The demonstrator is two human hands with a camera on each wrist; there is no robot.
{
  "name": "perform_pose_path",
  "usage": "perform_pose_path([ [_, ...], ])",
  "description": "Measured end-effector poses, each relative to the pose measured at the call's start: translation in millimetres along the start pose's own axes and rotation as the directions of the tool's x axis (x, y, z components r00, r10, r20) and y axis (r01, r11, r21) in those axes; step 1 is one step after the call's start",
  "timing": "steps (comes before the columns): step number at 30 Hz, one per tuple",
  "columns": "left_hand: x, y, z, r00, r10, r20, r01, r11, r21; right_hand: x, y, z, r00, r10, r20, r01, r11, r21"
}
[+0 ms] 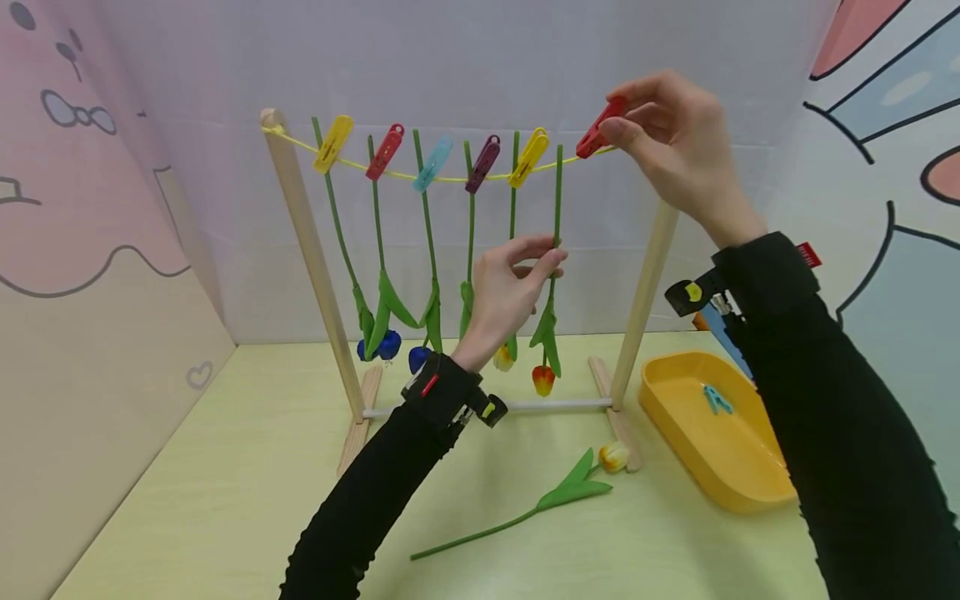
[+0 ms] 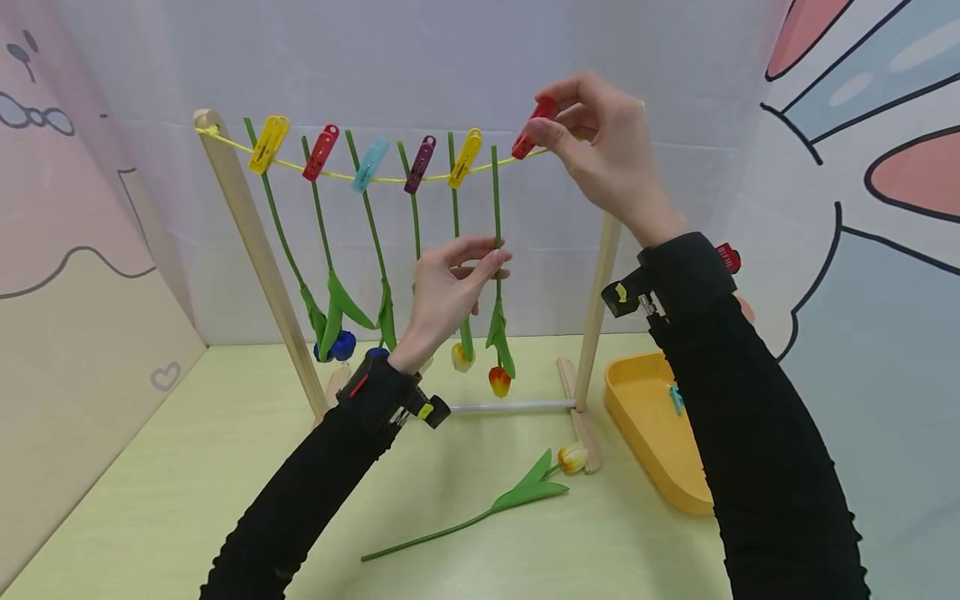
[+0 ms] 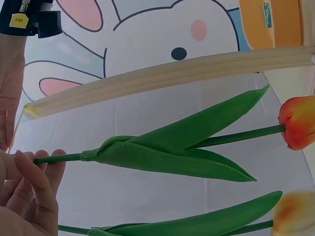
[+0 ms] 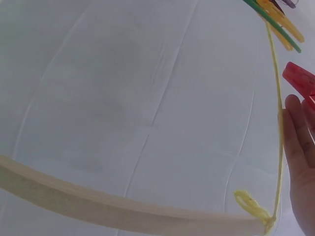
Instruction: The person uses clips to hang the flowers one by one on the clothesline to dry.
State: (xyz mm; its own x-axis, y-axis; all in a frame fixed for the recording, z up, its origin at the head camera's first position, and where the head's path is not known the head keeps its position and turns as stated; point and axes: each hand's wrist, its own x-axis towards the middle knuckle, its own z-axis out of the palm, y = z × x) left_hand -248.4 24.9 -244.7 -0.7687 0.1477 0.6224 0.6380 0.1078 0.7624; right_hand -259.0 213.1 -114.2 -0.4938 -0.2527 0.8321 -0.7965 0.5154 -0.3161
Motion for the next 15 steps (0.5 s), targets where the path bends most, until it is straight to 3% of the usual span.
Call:
perform_pose_path([
  [15, 7.3, 0.4, 7.6, 1.000, 0.004, -0.031, -0.006, 0.999, -0.036, 10.3, -4.8, 7.0, 0.997, 0.073, 0.039, -0.074, 0.997, 0.027],
])
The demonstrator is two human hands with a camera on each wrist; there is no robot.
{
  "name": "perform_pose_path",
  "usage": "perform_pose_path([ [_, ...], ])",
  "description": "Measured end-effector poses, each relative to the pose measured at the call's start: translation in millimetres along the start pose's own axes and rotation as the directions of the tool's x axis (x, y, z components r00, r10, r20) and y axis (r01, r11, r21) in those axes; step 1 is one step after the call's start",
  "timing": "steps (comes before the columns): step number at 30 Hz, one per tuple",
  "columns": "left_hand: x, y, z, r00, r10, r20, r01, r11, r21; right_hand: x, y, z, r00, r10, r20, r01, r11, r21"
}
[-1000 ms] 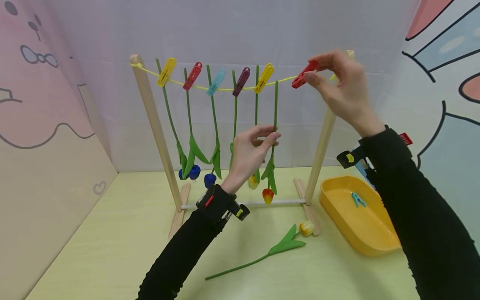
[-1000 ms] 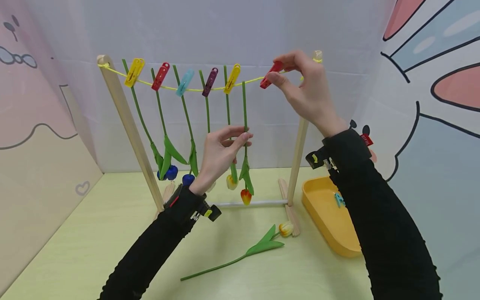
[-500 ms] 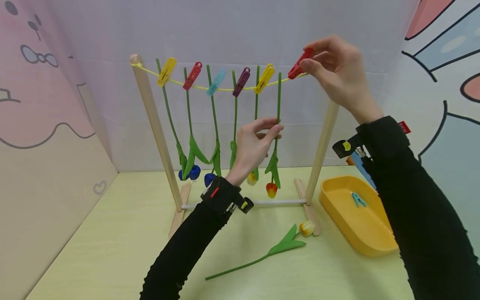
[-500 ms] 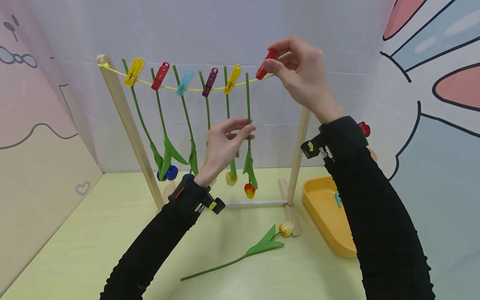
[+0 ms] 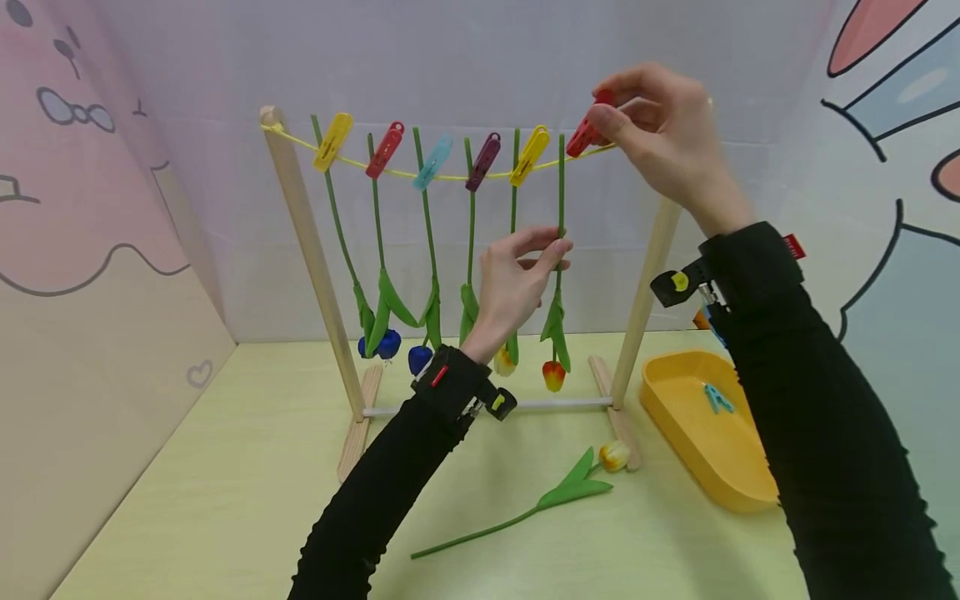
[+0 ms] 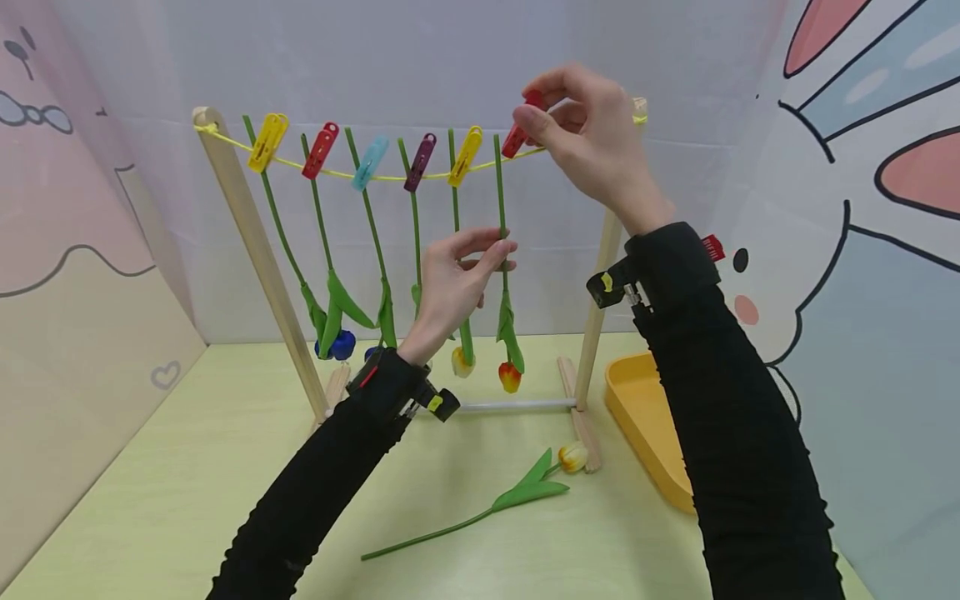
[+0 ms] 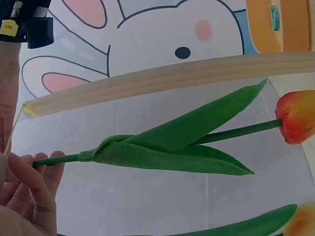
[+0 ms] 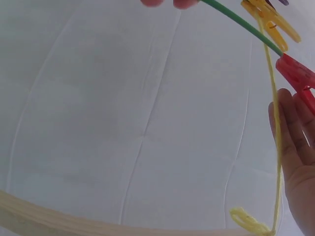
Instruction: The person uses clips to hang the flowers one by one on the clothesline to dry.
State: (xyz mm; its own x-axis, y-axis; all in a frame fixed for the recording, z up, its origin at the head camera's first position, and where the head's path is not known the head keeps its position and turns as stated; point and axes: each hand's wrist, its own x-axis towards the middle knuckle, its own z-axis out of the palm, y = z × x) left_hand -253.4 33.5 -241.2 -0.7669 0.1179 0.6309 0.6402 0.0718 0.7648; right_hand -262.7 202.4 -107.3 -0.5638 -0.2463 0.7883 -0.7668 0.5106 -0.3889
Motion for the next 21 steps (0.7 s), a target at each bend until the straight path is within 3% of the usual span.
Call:
perform_pose_path([
  [21, 5.0, 2.6, 3.0, 1.000, -0.010, -0.009, 0.010, 1.000, 0.027, 4.3, 0.6, 6.4, 0.998, 0.068, -0.003, -0.068, 0.996, 0.057],
])
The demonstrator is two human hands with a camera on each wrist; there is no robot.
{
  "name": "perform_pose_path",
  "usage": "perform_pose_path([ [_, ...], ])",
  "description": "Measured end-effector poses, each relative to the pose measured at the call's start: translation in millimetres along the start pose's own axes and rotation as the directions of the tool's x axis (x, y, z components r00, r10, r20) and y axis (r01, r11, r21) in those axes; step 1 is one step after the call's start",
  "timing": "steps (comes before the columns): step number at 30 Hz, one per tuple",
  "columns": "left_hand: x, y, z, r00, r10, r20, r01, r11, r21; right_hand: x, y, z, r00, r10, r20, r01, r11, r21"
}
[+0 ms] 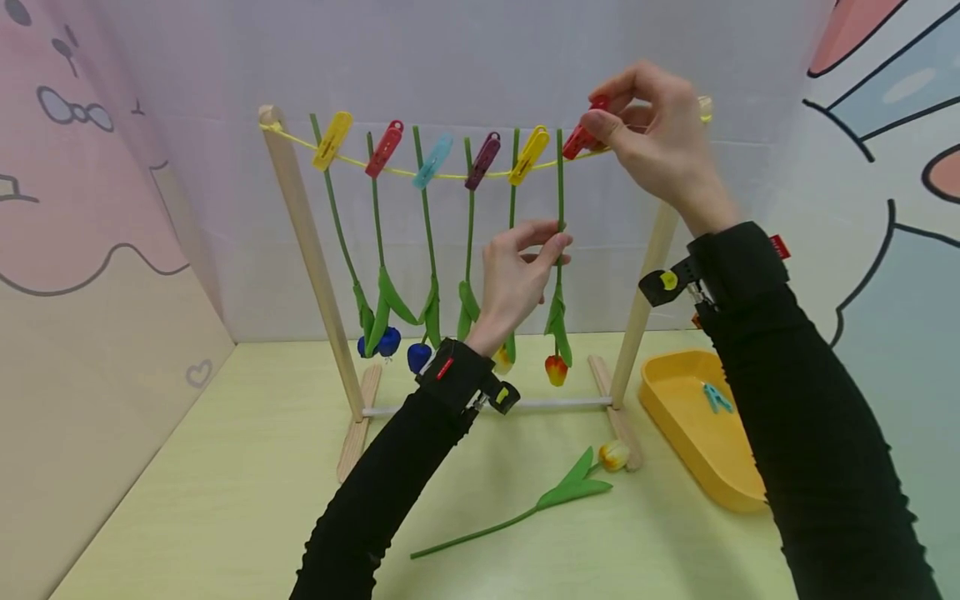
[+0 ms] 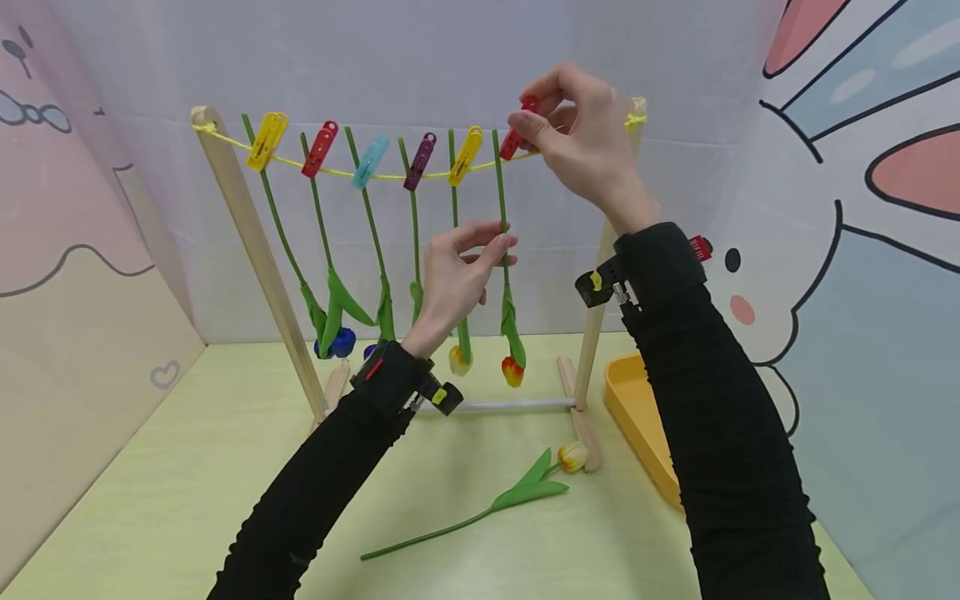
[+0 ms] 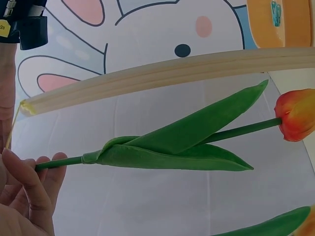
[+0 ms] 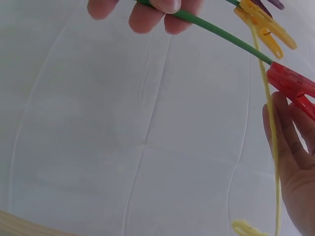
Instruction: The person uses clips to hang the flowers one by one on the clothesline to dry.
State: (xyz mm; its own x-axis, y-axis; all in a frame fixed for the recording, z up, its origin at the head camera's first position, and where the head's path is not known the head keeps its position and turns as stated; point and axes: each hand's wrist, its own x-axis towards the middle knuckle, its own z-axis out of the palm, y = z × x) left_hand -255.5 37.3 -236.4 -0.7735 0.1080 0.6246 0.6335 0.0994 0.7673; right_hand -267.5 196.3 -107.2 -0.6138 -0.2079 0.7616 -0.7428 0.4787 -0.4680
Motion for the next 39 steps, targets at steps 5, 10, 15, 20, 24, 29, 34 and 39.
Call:
perform_pose_path([
  [5, 0.3, 0.1, -0.7, 1.000, -0.006, 0.002, 0.006, 1.000, 0.007, 1.4, 0.4, -0.1, 1.000, 0.014, 0.005, -0.014, 1.000, -0.006],
  [10, 1.3, -1.0, -0.7, 1.000, 0.006, 0.002, -0.006, 1.000, 0.013, 1.5, 0.4, -0.5, 1.000, 0.005, 0.005, -0.005, 1.000, -0.018],
  [15, 1.3, -2.1, -1.0, 1.000, 0.006, -0.002, -0.006, 1.000, 0.024, 1.8, -0.4, 0.4, 1.000, -0.006, 0.007, 0.006, 0.999, -0.037],
  [20, 1.9, -3.4, -0.2, 1.000, 0.003, -0.001, -0.003, 1.000, 0.030, 2.0, 0.3, 1.8, 1.000, 0.002, -0.017, -0.003, 0.997, -0.072],
  [24, 2.7, -2.9, 0.2, 1.000, 0.003, 0.004, -0.003, 0.999, 0.032, 2.2, 1.7, 3.3, 0.999, 0.014, -0.039, -0.017, 0.996, -0.083],
  [29, 3.3, -3.1, 0.2, 1.000, 0.005, 0.008, -0.005, 1.000, 0.027, 3.2, 2.5, 4.9, 0.999, 0.011, -0.052, -0.015, 0.996, -0.089],
  [34, 4.1, -3.0, 0.1, 1.000, 0.007, 0.011, -0.008, 1.000, 0.024, 4.0, 2.5, 6.2, 0.998, 0.007, -0.060, -0.012, 0.997, -0.081],
  [39, 4.6, -2.2, -0.1, 1.000, 0.005, 0.008, -0.005, 0.999, 0.035, 3.7, 2.3, 7.1, 0.998, 0.014, -0.062, -0.020, 0.995, -0.099],
])
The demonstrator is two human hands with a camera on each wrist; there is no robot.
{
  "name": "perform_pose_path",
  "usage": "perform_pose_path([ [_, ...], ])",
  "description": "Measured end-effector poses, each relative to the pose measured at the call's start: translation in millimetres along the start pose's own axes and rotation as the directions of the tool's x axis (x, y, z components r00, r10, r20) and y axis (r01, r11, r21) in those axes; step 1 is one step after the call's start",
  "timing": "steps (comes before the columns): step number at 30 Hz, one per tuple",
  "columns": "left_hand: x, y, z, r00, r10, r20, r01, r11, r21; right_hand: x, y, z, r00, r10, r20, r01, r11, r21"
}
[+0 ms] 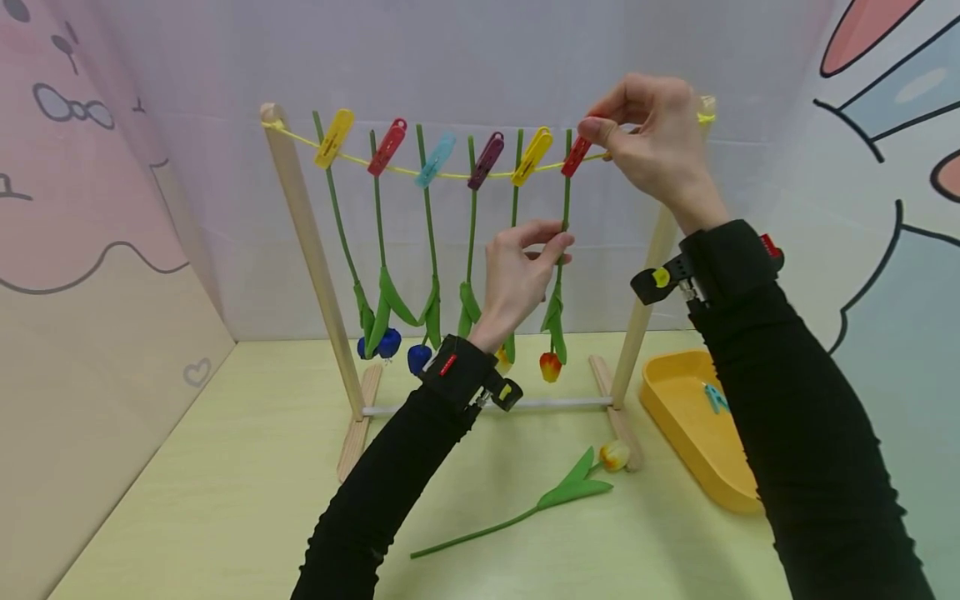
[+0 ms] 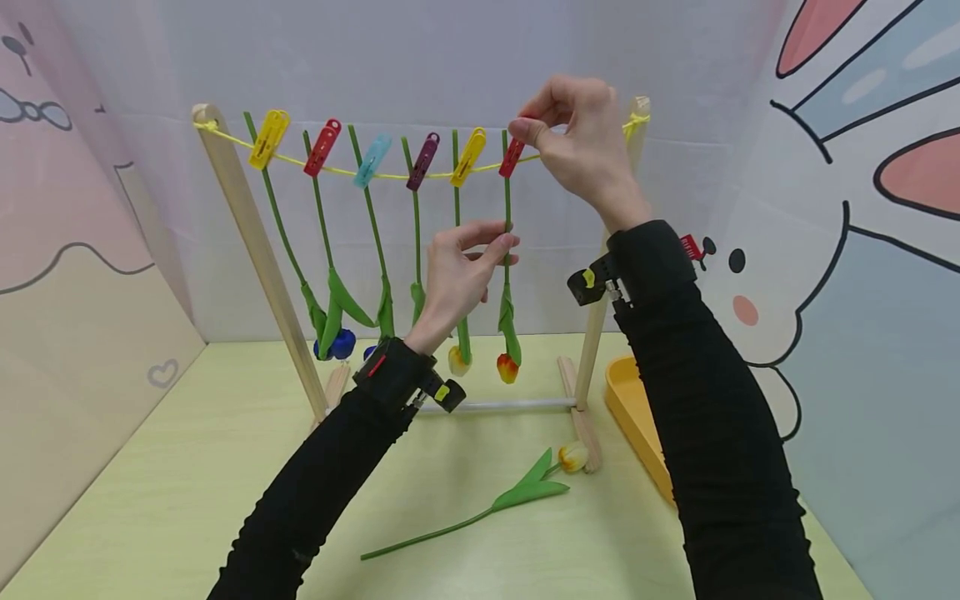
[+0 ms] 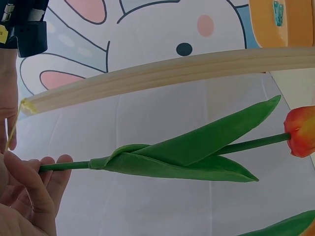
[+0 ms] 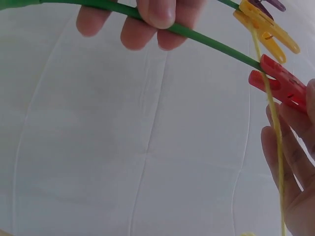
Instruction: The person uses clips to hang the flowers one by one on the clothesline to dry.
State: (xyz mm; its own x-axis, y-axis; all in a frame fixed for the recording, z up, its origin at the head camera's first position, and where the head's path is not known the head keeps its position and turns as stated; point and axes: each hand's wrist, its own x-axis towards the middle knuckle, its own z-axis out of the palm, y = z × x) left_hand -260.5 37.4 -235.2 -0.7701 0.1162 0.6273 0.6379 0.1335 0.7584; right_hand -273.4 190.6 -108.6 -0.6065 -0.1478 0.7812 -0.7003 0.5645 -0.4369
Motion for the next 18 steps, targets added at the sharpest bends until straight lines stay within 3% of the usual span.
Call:
perform_pose_path([
  [18, 0.9, 2.8, 0.5, 1.000, -0.007, -0.003, 0.007, 1.000, 0.000, -1.7, -2.5, -1.5, 1.000, 0.015, 0.021, -0.015, 1.000, -0.012],
])
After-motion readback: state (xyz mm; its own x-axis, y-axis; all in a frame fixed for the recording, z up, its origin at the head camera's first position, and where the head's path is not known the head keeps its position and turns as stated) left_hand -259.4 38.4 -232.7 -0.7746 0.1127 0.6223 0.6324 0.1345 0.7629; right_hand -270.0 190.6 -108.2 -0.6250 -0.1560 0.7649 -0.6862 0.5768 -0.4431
